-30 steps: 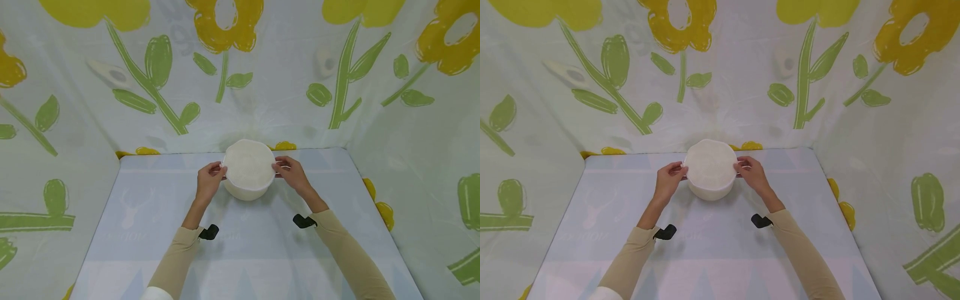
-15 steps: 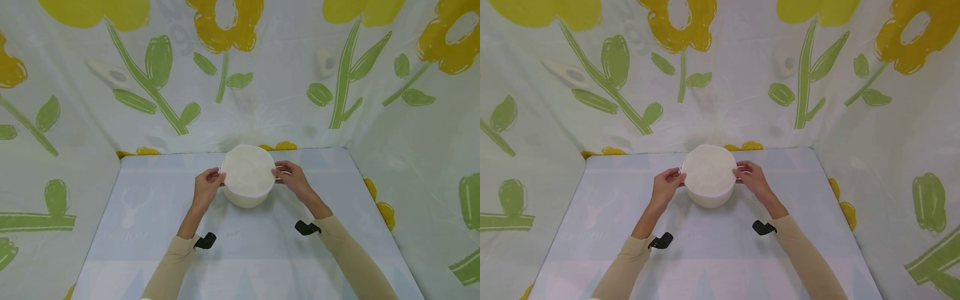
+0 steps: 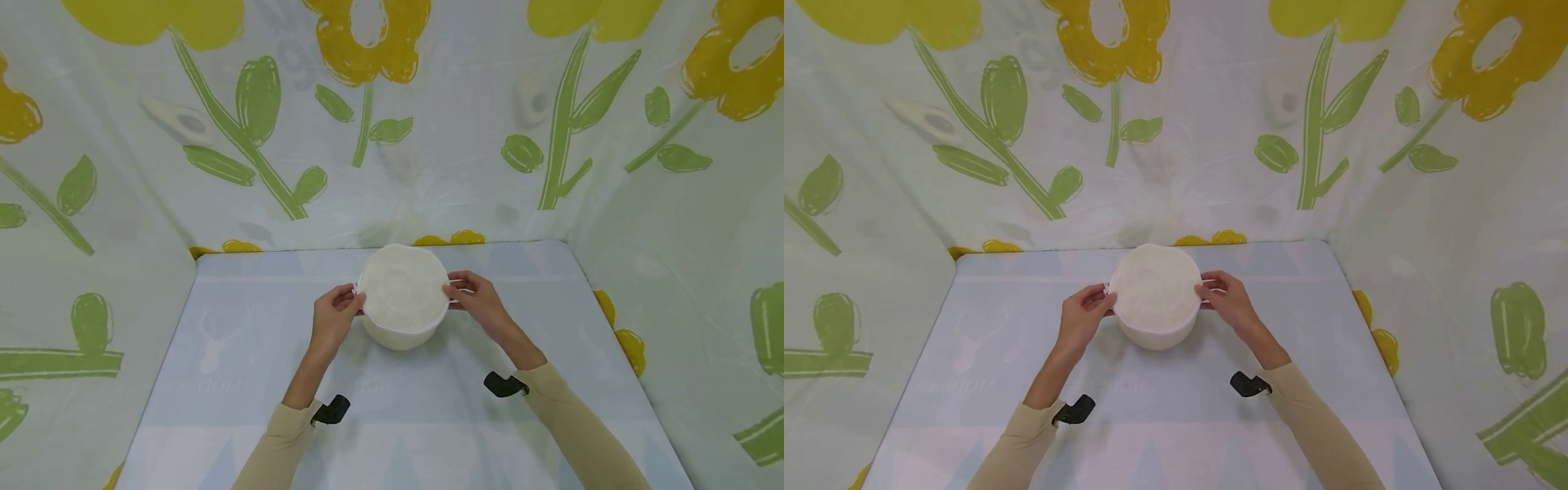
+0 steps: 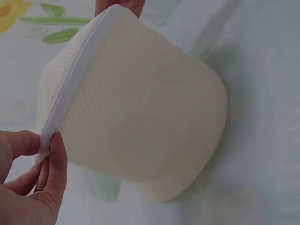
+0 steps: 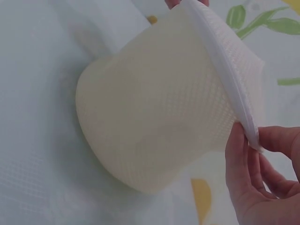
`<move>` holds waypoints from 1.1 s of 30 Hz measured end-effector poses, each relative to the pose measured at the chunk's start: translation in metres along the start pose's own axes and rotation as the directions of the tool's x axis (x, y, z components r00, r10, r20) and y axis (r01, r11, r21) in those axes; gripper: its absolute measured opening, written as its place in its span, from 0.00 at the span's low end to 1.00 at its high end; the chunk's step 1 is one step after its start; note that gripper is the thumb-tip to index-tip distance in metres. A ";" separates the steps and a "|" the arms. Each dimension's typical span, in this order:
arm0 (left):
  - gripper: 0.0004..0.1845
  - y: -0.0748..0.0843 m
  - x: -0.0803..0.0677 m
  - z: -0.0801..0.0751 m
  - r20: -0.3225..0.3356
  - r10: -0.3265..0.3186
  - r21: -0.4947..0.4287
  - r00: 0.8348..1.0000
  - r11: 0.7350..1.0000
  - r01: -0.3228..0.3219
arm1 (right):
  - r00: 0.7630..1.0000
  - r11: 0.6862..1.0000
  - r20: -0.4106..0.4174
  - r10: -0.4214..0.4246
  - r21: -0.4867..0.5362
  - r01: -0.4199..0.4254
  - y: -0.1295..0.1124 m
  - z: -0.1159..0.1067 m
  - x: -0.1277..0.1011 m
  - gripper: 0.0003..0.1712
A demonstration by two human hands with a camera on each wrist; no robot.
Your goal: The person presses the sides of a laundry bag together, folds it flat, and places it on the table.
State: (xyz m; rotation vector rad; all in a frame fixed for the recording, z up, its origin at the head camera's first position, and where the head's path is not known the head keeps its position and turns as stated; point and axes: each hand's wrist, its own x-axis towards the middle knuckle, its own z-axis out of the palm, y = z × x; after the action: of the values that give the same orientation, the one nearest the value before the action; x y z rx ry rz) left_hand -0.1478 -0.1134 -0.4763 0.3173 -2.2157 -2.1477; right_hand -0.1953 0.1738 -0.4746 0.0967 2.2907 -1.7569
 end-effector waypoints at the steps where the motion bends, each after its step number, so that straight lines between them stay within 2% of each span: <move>1: 0.18 0.000 -0.001 -0.001 -0.001 0.000 -0.002 1.000 1.000 0.000 | 1.000 1.000 0.005 -0.004 0.006 0.004 0.000 0.000 -0.001 0.25; 15: 0.18 -0.002 -0.017 -0.012 -0.014 -0.031 -0.004 0.999 1.000 0.031 | 1.000 0.999 0.018 0.024 0.031 -0.025 0.001 0.012 -0.017 0.25; 28: 0.19 -0.006 -0.030 -0.023 0.021 -0.045 -0.007 0.999 0.999 0.045 | 0.998 0.999 0.063 -0.008 0.053 0.005 0.004 0.017 -0.029 0.25; 33: 0.19 -0.007 -0.035 -0.025 0.011 -0.054 -0.010 0.998 0.998 0.054 | 0.998 0.997 0.067 -0.019 0.074 0.014 0.006 0.019 -0.032 0.25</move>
State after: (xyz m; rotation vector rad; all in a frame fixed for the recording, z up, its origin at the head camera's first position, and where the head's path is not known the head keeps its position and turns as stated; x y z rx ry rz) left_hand -0.1090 -0.1322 -0.4779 0.3695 -2.2259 -2.1925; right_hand -0.1603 0.1606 -0.4768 0.0317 2.1868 -1.8239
